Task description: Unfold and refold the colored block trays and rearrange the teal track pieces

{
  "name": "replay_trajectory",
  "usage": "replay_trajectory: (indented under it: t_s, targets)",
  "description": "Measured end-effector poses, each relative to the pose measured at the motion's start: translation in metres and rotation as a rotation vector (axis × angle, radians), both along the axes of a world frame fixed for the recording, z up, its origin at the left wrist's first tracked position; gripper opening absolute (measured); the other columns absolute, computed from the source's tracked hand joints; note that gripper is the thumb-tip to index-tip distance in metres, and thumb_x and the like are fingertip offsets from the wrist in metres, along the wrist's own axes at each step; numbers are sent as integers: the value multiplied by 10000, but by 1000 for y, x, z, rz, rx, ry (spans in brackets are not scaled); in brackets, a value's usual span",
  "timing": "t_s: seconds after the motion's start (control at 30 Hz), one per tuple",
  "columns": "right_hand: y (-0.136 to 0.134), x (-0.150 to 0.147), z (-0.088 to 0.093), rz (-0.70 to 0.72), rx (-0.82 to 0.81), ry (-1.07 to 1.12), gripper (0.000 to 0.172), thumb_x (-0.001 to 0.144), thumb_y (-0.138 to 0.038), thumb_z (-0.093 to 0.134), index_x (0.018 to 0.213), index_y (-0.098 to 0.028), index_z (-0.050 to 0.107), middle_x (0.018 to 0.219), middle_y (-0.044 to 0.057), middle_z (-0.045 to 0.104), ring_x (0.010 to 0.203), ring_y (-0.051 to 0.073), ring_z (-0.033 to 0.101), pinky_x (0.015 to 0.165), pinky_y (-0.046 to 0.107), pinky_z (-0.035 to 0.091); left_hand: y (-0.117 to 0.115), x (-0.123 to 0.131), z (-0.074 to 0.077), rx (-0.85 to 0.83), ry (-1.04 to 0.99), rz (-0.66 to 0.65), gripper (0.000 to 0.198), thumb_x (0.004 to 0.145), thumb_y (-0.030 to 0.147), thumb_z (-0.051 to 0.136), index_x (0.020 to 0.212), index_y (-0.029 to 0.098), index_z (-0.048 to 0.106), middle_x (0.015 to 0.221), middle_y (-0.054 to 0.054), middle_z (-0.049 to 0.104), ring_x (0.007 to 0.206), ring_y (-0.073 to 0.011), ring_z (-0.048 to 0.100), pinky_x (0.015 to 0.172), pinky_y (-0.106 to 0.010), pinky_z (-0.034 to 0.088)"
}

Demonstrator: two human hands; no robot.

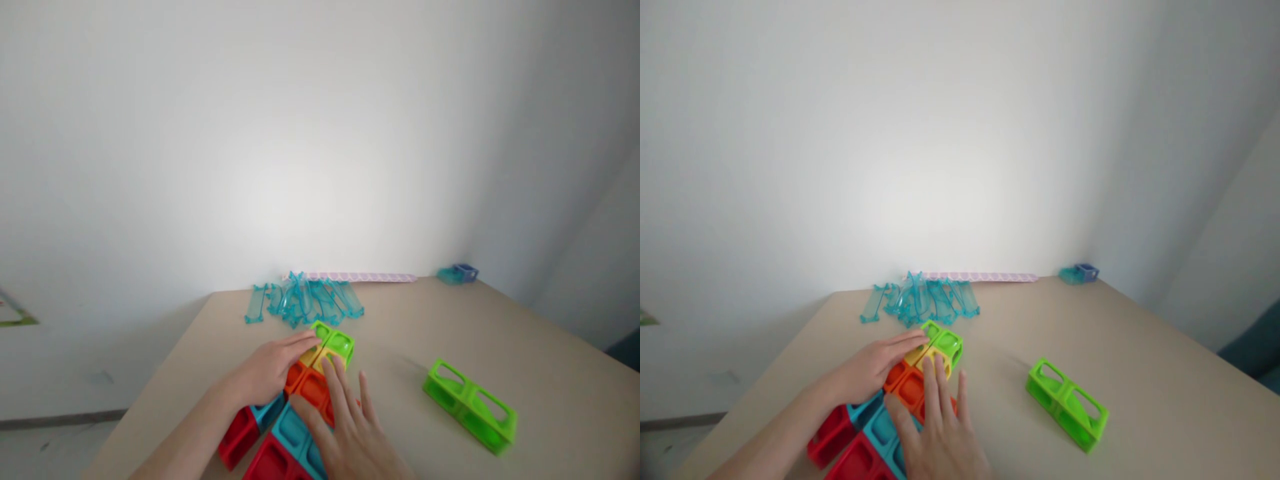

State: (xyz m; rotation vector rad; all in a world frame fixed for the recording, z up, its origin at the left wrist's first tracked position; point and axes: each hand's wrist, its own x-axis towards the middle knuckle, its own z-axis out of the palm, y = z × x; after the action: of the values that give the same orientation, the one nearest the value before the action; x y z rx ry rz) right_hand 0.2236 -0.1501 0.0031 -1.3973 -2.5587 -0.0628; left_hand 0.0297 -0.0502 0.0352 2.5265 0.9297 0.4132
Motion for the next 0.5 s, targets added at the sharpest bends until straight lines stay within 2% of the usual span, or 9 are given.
replay_trajectory:
  t_s: [0.1, 0.2, 0.37, 0.5]
  targets:
    - [5, 11, 8, -47, -79, 18, 882, 747, -493, 671, 1491, -292, 243, 1528, 256, 181, 1381, 489, 96, 983, 761, 173, 1, -1, 0, 5, 9, 4, 596, 856, 97, 403, 1424, 276, 407, 1502, 8, 380, 1375, -154, 357, 1154, -307, 274]
    - [9, 20, 12, -53, -186, 59, 1130, 555, -726, 689, 1492, -279, 244, 1538, 256, 159, 1385, 497, 38, 1009, 740, 148, 1, 0, 0, 7, 3, 4, 657, 822, 40, 391, 1426, 300, 398, 1507, 32, 367, 1377, -146, 351, 1156, -304, 269]
    - [6, 17, 26, -55, -290, 124, 1010, 575, -829, 573, 1434, -342, 362, 1558, 204, 160, 1400, 474, 9, 1034, 710, 150, -1, 1, 3, -1, -8, 34, 652, 817, 42, 398, 1417, 296, 415, 1502, 28, 374, 1376, -154, 354, 1158, -312, 269]
    - [1, 11, 41, -100, -358, 114, 973, 574, -790, 616, 1390, -290, 442, 1538, 230, 202, 1402, 480, 21, 1038, 708, 146, -1, -3, 4, -5, -7, 80, 613, 836, 72, 408, 1405, 297, 435, 1493, 27, 387, 1363, -157, 378, 1150, -312, 285]
